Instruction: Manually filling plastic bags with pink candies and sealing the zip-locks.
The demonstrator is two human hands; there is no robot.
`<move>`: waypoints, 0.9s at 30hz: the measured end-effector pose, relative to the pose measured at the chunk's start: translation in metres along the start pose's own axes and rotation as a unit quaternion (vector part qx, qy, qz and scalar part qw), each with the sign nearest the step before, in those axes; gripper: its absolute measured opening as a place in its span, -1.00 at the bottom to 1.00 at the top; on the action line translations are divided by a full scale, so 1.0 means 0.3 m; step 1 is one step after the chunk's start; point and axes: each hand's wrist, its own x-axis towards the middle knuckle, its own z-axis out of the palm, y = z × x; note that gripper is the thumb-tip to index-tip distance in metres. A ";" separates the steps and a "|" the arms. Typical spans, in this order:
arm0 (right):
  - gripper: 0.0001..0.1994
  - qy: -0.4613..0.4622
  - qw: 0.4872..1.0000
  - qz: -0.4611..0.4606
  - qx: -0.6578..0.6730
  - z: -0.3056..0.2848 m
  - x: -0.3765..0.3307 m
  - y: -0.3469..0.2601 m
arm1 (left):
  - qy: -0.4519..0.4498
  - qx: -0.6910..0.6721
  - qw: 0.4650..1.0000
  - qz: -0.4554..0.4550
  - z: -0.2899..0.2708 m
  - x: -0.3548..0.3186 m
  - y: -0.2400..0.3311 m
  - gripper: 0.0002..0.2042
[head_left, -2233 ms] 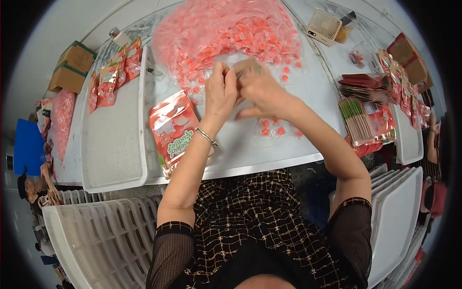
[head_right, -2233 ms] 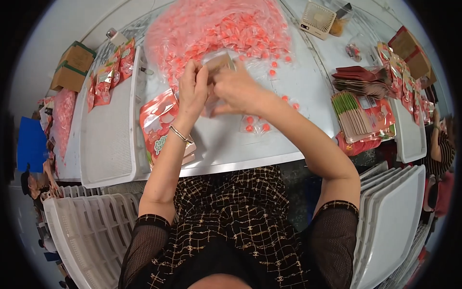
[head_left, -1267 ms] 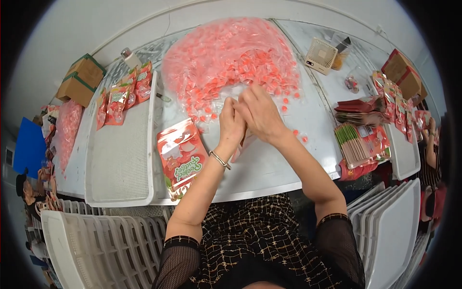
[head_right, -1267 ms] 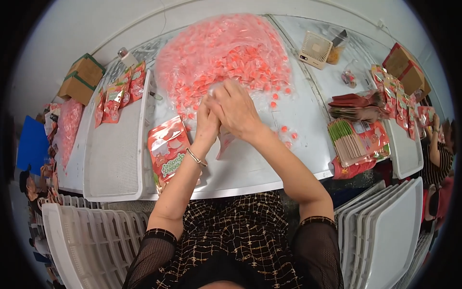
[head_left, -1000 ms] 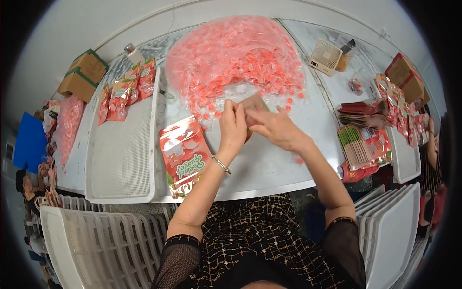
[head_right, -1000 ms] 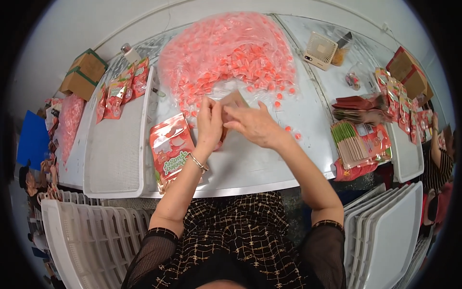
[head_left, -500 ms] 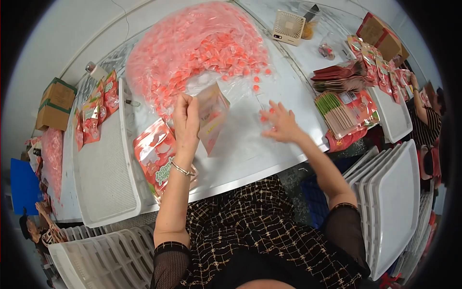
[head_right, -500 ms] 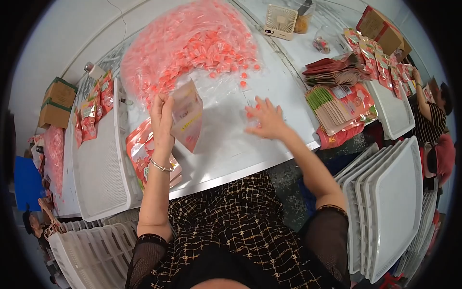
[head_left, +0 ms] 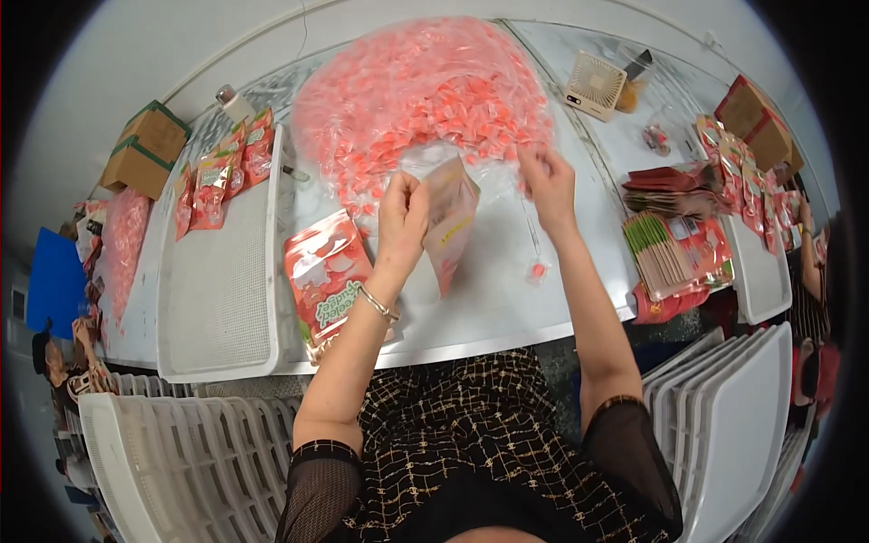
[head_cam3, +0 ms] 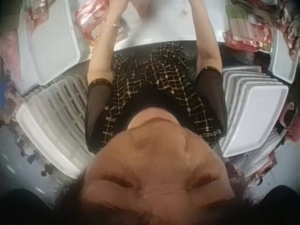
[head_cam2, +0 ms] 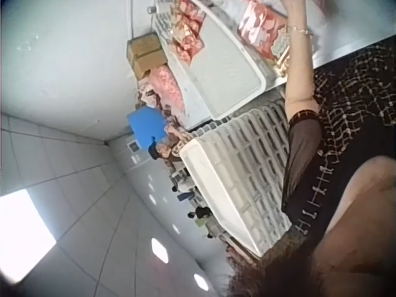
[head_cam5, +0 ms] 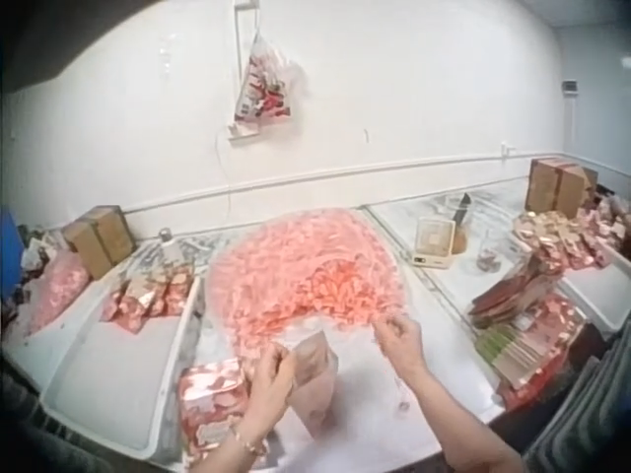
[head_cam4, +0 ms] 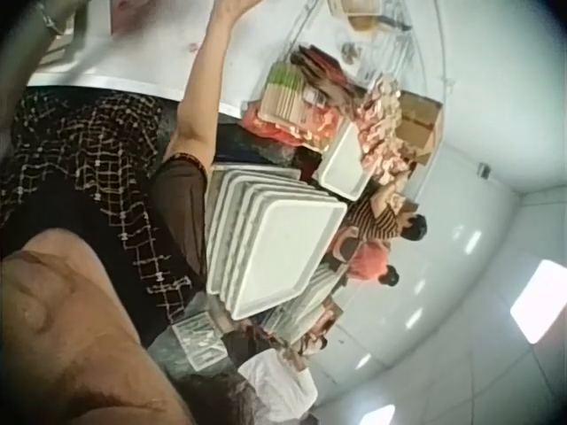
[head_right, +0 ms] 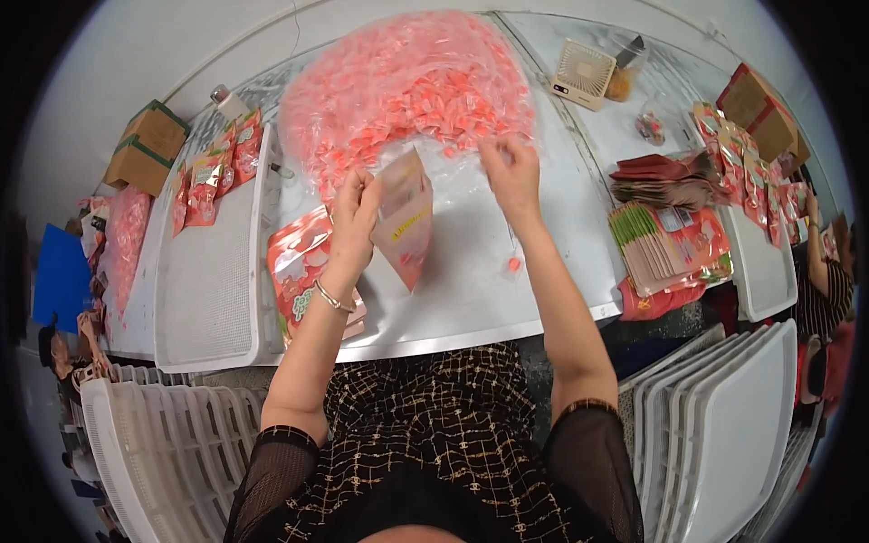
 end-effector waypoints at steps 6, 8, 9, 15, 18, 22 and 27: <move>-0.75 -0.070 0.979 -0.104 0.158 0.173 -0.007 -0.263 | 0.016 0.045 0.999 0.012 0.044 0.045 -0.045 -0.84; -0.76 -0.101 0.957 -0.266 -0.059 0.205 -0.009 -0.209 | 0.043 0.027 0.999 0.018 0.090 0.058 -0.064 -0.84; -0.76 -0.127 0.865 -0.406 -0.267 0.222 -0.004 -0.186 | 0.026 0.008 0.998 -0.053 0.077 0.063 -0.067 -0.83; -0.76 -0.261 0.859 -0.282 -0.337 0.153 -0.174 -0.148 | 0.096 0.063 0.993 0.022 0.062 0.031 -0.042 -0.84; -0.79 -0.338 0.887 -0.101 -0.297 0.089 -0.147 -0.284 | 0.060 0.110 0.991 0.036 0.044 -0.004 0.015 -0.85; -0.84 -0.290 0.928 -0.117 -0.204 0.045 -0.074 -0.289 | 0.013 0.091 0.994 0.053 0.051 -0.016 0.037 -0.85; -0.76 -0.233 0.961 -0.142 -0.039 0.088 -0.131 -0.183 | 0.064 0.067 0.995 0.040 0.027 -0.008 0.023 -0.84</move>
